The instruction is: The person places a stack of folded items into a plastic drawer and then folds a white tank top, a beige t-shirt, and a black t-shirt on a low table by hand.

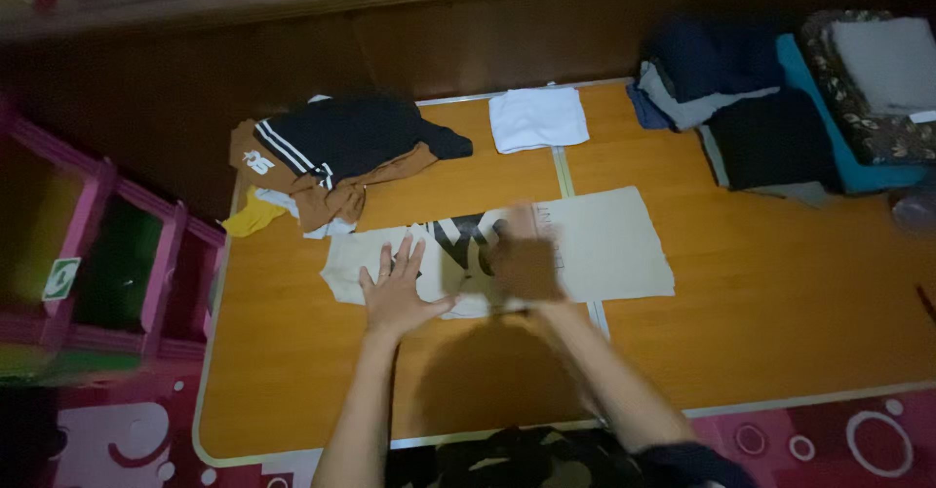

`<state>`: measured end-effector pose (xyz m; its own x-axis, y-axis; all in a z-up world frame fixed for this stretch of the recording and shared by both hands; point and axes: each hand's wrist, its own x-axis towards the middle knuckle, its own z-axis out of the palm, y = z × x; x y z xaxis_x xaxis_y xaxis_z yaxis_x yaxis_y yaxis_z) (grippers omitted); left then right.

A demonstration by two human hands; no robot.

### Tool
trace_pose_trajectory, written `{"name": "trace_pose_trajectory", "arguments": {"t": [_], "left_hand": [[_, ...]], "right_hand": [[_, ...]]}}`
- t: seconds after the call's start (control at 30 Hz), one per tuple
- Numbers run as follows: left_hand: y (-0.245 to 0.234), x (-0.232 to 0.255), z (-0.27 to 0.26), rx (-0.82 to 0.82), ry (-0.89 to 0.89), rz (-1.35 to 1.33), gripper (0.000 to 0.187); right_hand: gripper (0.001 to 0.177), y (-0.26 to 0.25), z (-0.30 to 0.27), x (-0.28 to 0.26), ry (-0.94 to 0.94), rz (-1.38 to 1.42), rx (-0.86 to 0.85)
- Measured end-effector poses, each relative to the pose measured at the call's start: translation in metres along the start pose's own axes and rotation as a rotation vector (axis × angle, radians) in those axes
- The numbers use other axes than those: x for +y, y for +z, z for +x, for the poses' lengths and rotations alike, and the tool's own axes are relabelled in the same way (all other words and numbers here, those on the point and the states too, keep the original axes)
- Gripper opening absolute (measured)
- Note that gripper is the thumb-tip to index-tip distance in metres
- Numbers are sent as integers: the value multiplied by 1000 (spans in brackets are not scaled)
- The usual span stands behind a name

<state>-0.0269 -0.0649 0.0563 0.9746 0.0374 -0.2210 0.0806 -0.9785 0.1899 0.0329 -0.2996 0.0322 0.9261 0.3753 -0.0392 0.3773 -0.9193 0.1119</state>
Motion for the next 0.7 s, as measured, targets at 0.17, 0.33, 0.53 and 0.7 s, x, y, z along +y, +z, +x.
{"name": "trace_pose_trajectory", "arguments": {"t": [0.17, 0.33, 0.53, 0.7], "left_hand": [[-3, 1, -3, 11, 13, -23, 124], [-1, -14, 2, -1, 104, -17, 125], [-18, -93, -15, 118, 316, -209, 81], [-17, -104, -29, 217, 375, -193, 37]], "right_hand": [[45, -18, 3, -34, -94, 316, 629], [60, 19, 1, 65, 300, 312, -159], [81, -9, -14, 108, 416, 395, -128], [92, -34, -21, -22, 4, 789, 378]]}}
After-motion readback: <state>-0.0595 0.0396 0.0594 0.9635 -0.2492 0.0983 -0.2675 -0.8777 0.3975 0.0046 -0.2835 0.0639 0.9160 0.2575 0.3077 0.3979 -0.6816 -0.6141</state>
